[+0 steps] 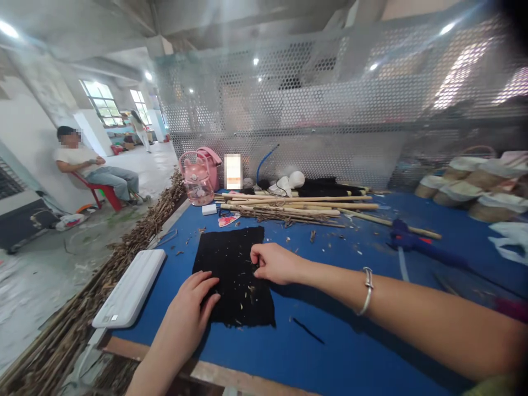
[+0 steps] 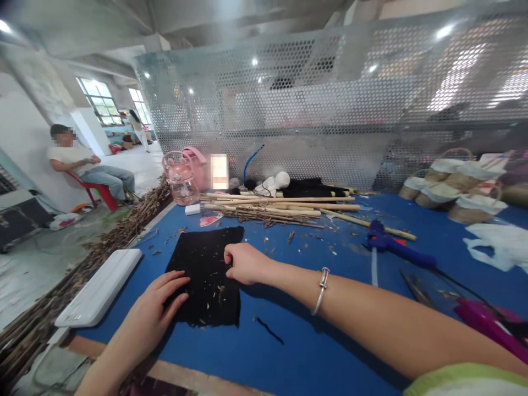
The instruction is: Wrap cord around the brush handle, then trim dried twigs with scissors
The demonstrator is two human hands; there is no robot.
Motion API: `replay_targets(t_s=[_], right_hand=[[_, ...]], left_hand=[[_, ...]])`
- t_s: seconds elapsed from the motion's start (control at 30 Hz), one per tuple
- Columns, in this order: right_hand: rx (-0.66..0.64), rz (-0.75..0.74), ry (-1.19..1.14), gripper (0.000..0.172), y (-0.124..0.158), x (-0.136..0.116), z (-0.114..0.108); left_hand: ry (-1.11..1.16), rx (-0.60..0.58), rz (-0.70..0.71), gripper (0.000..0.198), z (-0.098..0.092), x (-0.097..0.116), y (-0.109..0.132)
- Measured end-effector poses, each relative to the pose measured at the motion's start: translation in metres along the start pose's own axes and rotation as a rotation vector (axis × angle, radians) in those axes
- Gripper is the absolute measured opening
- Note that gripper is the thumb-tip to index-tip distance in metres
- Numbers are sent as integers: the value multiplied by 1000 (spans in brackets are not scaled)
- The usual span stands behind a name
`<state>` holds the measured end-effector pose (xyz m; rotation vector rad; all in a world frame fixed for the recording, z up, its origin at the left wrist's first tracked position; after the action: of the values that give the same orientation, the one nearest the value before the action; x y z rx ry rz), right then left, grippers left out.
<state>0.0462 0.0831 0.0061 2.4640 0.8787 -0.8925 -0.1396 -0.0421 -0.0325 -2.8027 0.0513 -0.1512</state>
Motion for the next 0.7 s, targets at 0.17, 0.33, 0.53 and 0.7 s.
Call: replay_targets(t_s=[0.17,0.33,0.53,0.7], right_hand=[[139,20,-87,21,24,21,-2],[326,73,-78,21,72,44,-22],[529,134,67,17,149,49,-31],[739,208,339,21,230,77,-29]], left_hand=[[16,-33,85,33,-2,16,-6],[29,-93,259,35,2,59,-14],[-30,-69,366,37,8,95,-16],[-40,-44,375,40,10,91,-11]])
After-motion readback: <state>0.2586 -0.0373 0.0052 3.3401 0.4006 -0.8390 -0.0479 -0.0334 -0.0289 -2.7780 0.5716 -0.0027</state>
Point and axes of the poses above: each hand's wrist, its own y-axis away from the middle knuckle, its own z-axis out of the palm, x = y × z, the point moved 2 cm from there along -y, towards the middle knuckle, and after that the axes turned 15 degrees about -y, right-handed, at the moved point
